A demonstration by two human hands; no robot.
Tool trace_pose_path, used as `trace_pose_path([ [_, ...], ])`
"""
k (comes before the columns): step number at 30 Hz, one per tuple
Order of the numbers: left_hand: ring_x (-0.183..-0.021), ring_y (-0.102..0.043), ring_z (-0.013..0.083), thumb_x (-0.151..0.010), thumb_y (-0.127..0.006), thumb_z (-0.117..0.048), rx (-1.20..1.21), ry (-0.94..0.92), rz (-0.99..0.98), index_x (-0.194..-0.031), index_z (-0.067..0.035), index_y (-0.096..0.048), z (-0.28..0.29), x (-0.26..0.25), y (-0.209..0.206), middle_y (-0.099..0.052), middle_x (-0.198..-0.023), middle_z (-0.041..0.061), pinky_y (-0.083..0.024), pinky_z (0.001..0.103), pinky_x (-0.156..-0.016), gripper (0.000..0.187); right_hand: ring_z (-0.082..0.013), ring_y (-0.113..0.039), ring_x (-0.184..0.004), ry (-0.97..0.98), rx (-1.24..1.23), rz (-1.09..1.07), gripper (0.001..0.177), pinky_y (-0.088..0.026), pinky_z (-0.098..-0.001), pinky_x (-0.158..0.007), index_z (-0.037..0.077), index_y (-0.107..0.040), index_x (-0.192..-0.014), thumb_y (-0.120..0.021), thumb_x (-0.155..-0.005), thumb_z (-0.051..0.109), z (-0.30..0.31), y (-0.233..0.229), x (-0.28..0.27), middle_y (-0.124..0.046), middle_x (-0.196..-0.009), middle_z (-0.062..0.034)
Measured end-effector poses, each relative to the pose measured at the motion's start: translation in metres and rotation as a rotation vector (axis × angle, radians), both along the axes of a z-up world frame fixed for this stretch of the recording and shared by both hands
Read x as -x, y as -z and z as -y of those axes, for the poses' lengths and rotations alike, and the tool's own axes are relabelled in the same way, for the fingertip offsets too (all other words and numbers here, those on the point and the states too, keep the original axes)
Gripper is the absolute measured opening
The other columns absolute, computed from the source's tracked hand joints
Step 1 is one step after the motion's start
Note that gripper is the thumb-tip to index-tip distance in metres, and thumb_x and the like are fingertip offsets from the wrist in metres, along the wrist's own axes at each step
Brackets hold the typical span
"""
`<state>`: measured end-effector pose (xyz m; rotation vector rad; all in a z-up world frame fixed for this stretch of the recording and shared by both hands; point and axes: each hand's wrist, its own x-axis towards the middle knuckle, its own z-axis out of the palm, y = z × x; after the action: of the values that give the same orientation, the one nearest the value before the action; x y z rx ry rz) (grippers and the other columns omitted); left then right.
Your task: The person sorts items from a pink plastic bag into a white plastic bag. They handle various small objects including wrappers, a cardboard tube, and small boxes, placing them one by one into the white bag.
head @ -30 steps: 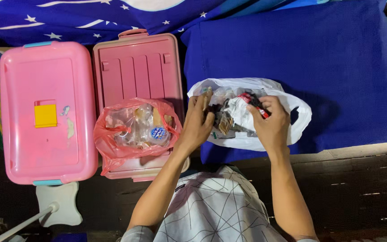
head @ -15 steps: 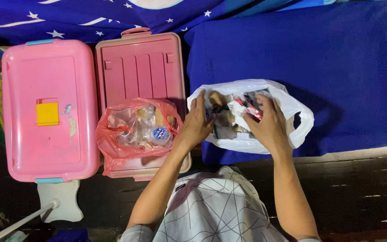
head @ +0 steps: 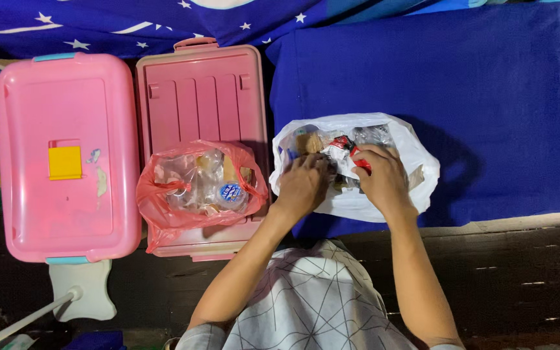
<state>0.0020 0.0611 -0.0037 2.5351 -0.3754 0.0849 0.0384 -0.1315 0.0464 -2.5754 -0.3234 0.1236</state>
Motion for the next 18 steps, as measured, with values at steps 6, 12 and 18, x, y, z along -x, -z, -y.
trace_pose_path([
  [6, -0.105, -0.062, 0.0415, -0.076, -0.071, -0.018, 0.030, -0.062, -0.050, -0.116, -0.002, -0.067, 0.001, -0.004, 0.009, -0.065, -0.120, 0.018, -0.055, 0.048, -0.079, 0.043, -0.0325, -0.055, -0.113, 0.061, 0.079, 0.041, 0.024, -0.047, -0.0442, -0.097, 0.009, -0.074, -0.097, -0.085, -0.075, 0.010, 0.000, 0.025, 0.005, -0.062, -0.114, -0.0079],
  [12, -0.106, -0.061, 0.0403, -0.083, -0.078, -0.022, 0.124, 0.010, -0.024, -0.116, -0.008, -0.070, -0.010, 0.000, -0.007, -0.064, -0.122, 0.010, -0.054, 0.049, -0.083, 0.036, -0.0320, -0.054, -0.118, 0.021, -0.016, 0.010, 0.018, -0.047, -0.0431, -0.099, 0.007, -0.073, -0.098, -0.081, -0.082, 0.011, 0.002, 0.019, 0.003, -0.059, -0.123, -0.0087],
  [18, -0.108, -0.060, 0.0387, -0.074, -0.071, -0.013, 0.090, -0.030, 0.018, -0.114, -0.006, -0.069, -0.011, 0.004, -0.011, -0.064, -0.121, 0.012, -0.052, 0.048, -0.088, 0.041, -0.0283, -0.062, -0.111, 0.094, -0.207, 0.125, 0.016, -0.051, -0.0401, -0.097, 0.010, -0.074, -0.106, -0.073, -0.090, 0.011, 0.003, 0.014, 0.009, -0.067, -0.110, -0.0064],
])
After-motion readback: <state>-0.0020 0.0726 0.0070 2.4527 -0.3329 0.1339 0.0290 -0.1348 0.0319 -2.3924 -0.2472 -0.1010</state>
